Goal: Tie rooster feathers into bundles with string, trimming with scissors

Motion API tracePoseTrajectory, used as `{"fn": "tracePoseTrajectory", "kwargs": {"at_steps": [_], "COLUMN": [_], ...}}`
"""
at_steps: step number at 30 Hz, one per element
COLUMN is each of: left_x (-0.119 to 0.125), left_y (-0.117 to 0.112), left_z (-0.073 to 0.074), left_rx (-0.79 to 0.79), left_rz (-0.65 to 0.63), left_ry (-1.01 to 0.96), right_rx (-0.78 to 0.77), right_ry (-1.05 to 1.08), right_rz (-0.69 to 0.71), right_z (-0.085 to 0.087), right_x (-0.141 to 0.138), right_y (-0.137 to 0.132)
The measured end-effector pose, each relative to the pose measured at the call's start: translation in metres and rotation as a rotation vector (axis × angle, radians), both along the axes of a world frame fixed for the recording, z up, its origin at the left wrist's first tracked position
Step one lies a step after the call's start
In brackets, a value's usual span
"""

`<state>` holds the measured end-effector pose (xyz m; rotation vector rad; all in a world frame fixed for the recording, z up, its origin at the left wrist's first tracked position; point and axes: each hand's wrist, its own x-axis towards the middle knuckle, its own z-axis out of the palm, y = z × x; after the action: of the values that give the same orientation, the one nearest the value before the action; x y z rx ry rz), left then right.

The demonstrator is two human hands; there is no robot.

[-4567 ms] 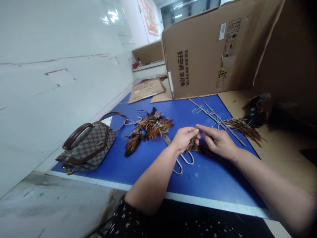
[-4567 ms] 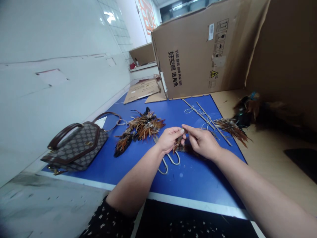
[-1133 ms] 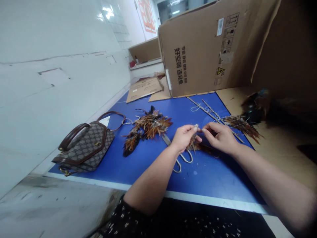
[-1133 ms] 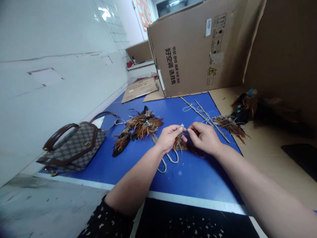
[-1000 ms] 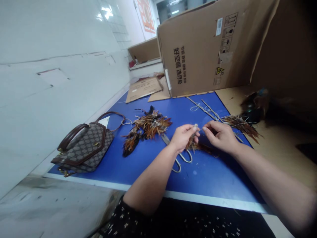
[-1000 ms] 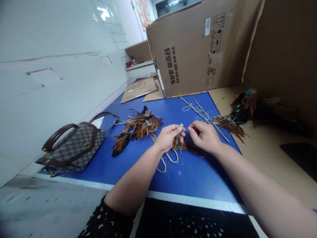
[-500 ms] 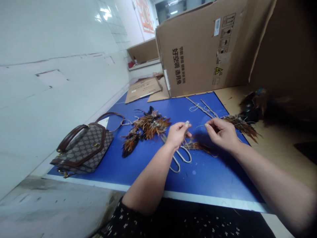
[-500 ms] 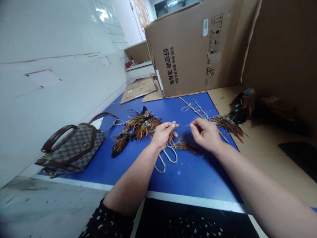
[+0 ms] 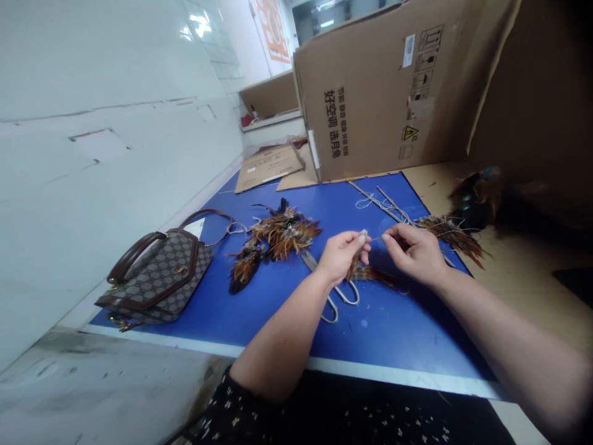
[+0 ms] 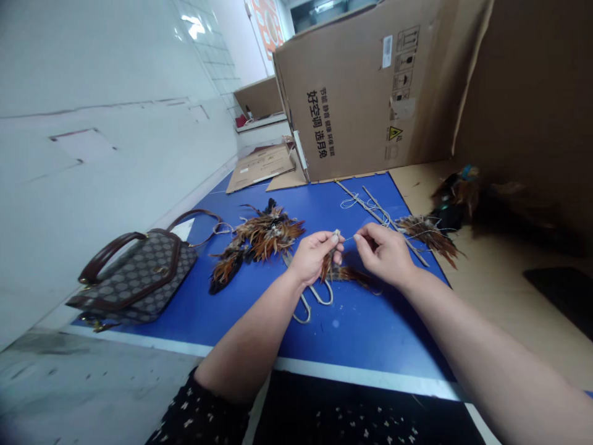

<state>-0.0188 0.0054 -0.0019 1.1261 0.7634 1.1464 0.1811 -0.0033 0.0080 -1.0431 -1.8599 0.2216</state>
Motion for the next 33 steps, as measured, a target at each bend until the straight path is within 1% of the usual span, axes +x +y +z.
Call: {"fn": "tracePoseTrajectory", "kwargs": {"at_steps": [2,4,6,7,9,12,14,16,18,20,21,23,26,28,30,31,33], "left_x": [0.000,-0.001,-0.002,-0.002,-0.004,-0.005,-0.005,-0.004,-0.003,-0.002,-0.001,-0.001,-0.002,-0.003,-0.004,-0.005,-0.005], "left_y": [0.001,0.002,0.002,0.001,-0.001,-0.006,-0.010,-0.013,-0.012,-0.010,-0.008,-0.003,0.001,0.001,0.002,0.002,0.003], "left_z": [0.000,0.000,-0.001,-0.002,-0.004,-0.003,0.000,0.003,0.005,0.004,0.003,-0.001,-0.006,-0.008,-0.009,-0.009,-0.009], "left_rx": [0.019,0.045,0.081,0.100,0.139,0.189,0.209,0.202,0.169,0.133,0.121,0.114,0.140,0.164,0.210,0.261,0.421], "left_rz": [0.020,0.056,0.077,0.069,-0.015,-0.223,-0.325,-0.358,-0.330,-0.255,-0.209,-0.113,0.018,0.061,0.052,0.031,-0.021], "left_ry": [-0.002,0.053,0.206,0.301,0.472,0.619,0.657,0.594,0.447,0.314,0.277,0.267,0.369,0.484,0.599,0.652,0.739], "right_rx": [-0.008,-0.025,-0.050,-0.061,-0.075,-0.108,-0.164,-0.240,-0.290,-0.291,-0.278,-0.251,-0.195,-0.148,-0.116,-0.107,-0.096], "right_ry": [0.003,0.000,-0.012,-0.023,-0.058,-0.111,-0.108,-0.069,-0.009,0.034,0.039,0.009,-0.099,-0.173,-0.230,-0.250,-0.271], "right_rz": [0.021,0.056,0.104,0.130,0.184,0.257,0.291,0.299,0.278,0.243,0.232,0.225,0.236,0.263,0.290,0.293,0.276], "right_z": [0.001,0.004,0.006,0.008,0.010,0.010,0.009,0.007,0.003,0.001,0.000,-0.002,-0.001,0.000,0.001,0.001,0.001], "right_x": [0.000,0.000,0.000,0.001,0.001,0.003,0.004,0.005,0.007,0.007,0.006,0.005,0.000,-0.002,-0.003,-0.002,0.000], "right_y": [-0.001,-0.002,-0.004,-0.004,-0.005,-0.004,-0.002,0.001,0.004,0.006,0.006,0.006,0.001,-0.001,-0.002,-0.002,-0.001]}}
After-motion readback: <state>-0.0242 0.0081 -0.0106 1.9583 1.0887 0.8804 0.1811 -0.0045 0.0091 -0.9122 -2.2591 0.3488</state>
